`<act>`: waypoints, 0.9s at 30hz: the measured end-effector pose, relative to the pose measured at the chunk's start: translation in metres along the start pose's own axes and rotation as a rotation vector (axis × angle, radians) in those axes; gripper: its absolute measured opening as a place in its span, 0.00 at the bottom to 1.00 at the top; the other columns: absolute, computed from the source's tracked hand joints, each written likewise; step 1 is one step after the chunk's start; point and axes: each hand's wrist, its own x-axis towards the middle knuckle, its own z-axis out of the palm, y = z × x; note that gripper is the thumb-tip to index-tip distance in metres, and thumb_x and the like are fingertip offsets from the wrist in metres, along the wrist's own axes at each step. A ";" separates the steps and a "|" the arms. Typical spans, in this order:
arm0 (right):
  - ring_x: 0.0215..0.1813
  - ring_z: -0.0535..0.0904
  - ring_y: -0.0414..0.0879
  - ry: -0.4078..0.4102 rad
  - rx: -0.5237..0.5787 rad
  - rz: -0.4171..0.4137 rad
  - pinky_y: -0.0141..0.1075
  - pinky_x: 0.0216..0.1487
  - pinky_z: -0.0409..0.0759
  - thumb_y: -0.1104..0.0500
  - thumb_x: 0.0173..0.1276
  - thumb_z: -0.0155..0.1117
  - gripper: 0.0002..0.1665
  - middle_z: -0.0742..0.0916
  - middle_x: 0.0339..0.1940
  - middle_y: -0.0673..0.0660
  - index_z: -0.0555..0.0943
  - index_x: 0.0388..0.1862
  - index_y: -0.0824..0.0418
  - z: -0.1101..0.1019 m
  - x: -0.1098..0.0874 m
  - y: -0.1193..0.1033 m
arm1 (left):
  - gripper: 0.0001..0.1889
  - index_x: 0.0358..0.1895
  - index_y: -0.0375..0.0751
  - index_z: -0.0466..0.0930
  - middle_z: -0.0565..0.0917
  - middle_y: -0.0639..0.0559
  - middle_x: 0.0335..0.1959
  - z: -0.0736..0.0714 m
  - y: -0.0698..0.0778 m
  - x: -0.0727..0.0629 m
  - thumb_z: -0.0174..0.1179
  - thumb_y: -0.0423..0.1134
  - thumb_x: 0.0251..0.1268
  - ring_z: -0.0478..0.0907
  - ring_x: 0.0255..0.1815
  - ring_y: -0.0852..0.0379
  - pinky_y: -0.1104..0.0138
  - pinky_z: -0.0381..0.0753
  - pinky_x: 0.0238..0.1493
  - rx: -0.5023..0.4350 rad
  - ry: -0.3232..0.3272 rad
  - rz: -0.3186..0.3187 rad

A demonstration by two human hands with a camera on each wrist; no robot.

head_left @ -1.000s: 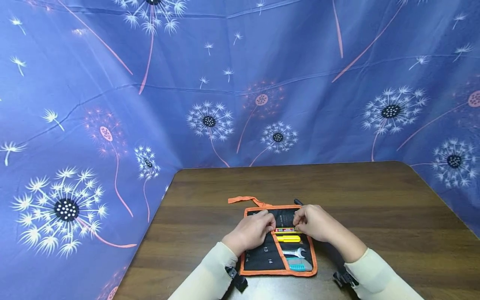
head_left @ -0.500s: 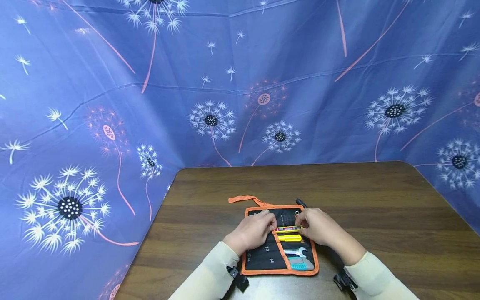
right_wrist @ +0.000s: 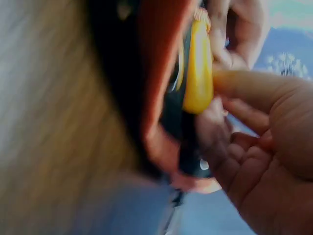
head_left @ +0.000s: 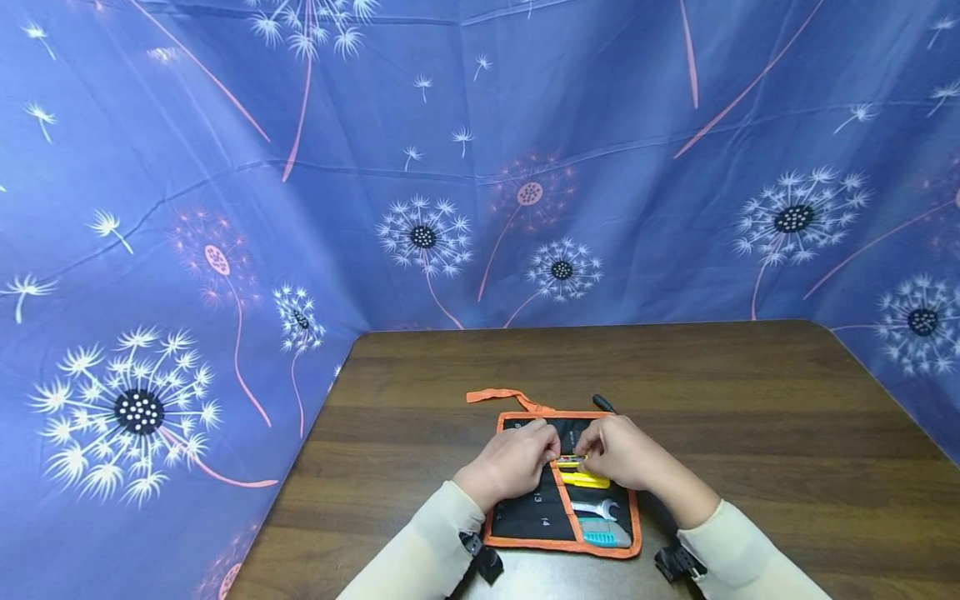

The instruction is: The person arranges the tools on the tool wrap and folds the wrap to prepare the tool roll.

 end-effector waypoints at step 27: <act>0.32 0.78 0.40 0.006 0.048 0.015 0.34 0.32 0.77 0.73 0.61 0.68 0.14 0.89 0.36 0.48 0.92 0.39 0.58 0.016 0.003 -0.006 | 0.05 0.41 0.57 0.76 0.70 0.65 0.36 0.004 0.000 -0.002 0.59 0.46 0.80 0.68 0.30 0.69 0.74 0.70 0.32 -0.010 0.024 -0.004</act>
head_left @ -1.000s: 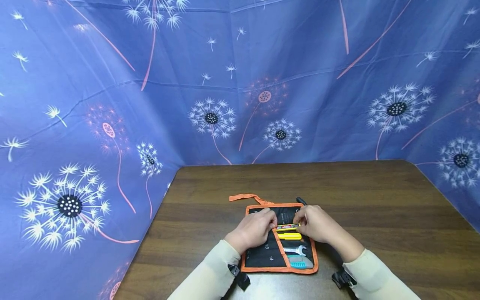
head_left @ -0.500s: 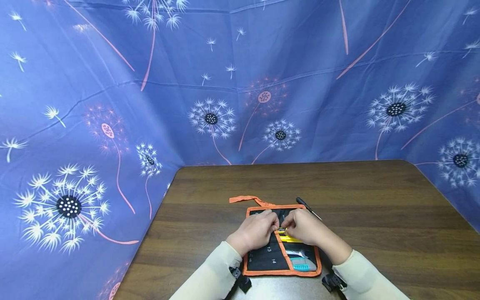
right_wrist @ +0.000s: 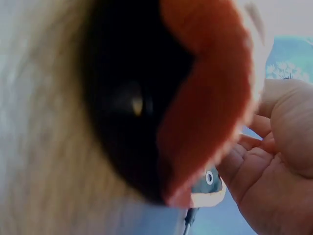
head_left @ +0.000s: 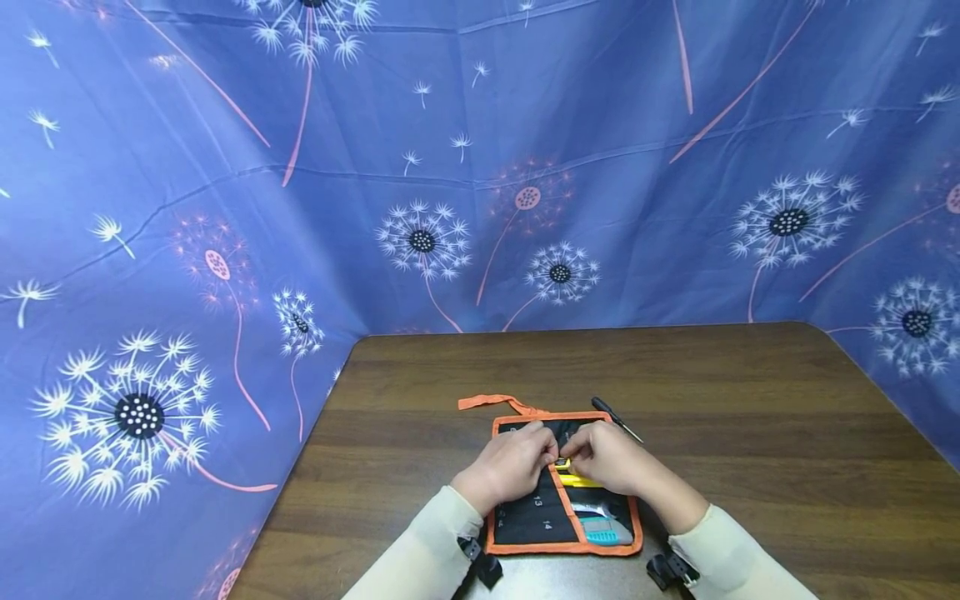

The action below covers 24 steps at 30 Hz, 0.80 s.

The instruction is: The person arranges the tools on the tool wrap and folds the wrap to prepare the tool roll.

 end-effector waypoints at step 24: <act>0.31 0.78 0.45 0.230 -0.066 0.189 0.39 0.27 0.77 0.67 0.69 0.69 0.09 0.86 0.33 0.52 0.89 0.47 0.63 -0.062 -0.018 0.044 | 0.10 0.57 0.63 0.81 0.77 0.62 0.48 -0.013 -0.022 -0.008 0.59 0.44 0.81 0.79 0.42 0.66 0.68 0.79 0.41 0.015 0.012 0.047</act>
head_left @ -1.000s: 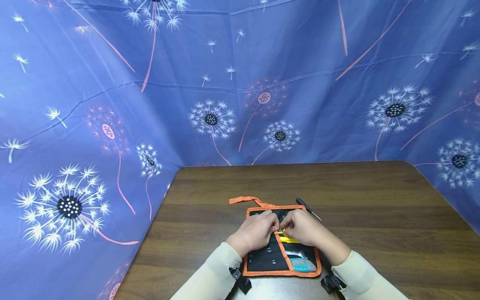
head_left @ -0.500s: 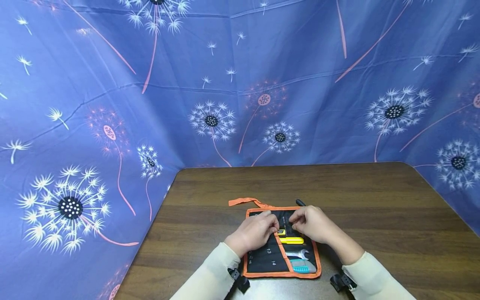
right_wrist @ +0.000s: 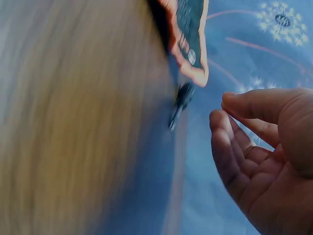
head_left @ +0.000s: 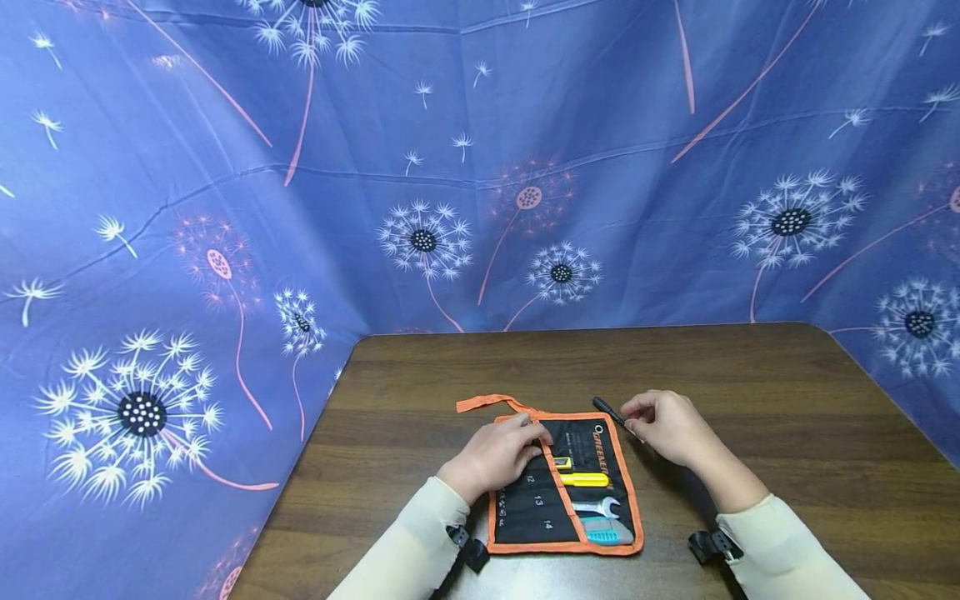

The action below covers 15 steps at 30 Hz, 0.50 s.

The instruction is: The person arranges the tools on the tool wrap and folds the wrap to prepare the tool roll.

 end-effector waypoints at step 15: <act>0.33 0.76 0.46 -0.060 -0.090 0.055 0.41 0.33 0.72 0.58 0.59 0.82 0.16 0.82 0.29 0.51 0.87 0.43 0.63 -0.010 0.001 0.025 | 0.13 0.61 0.63 0.80 0.76 0.63 0.46 -0.002 -0.014 -0.004 0.61 0.48 0.79 0.73 0.39 0.68 0.68 0.78 0.43 -0.041 -0.010 -0.044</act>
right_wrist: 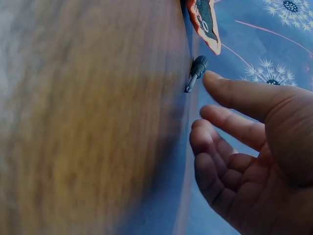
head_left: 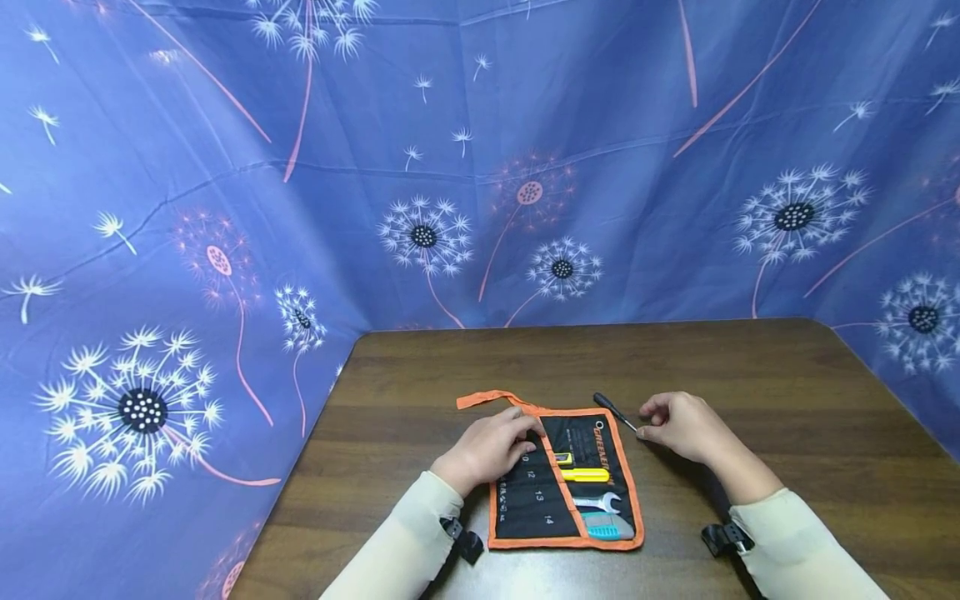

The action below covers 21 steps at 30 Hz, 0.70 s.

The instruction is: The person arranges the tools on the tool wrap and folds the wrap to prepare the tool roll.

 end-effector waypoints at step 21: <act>0.27 0.73 0.44 0.005 -0.173 -0.021 0.42 0.30 0.71 0.61 0.64 0.74 0.12 0.81 0.22 0.46 0.83 0.23 0.52 0.007 0.002 -0.003 | 0.17 0.53 0.59 0.85 0.79 0.63 0.48 -0.006 -0.012 -0.007 0.65 0.61 0.71 0.77 0.46 0.66 0.64 0.80 0.51 -0.055 0.010 -0.106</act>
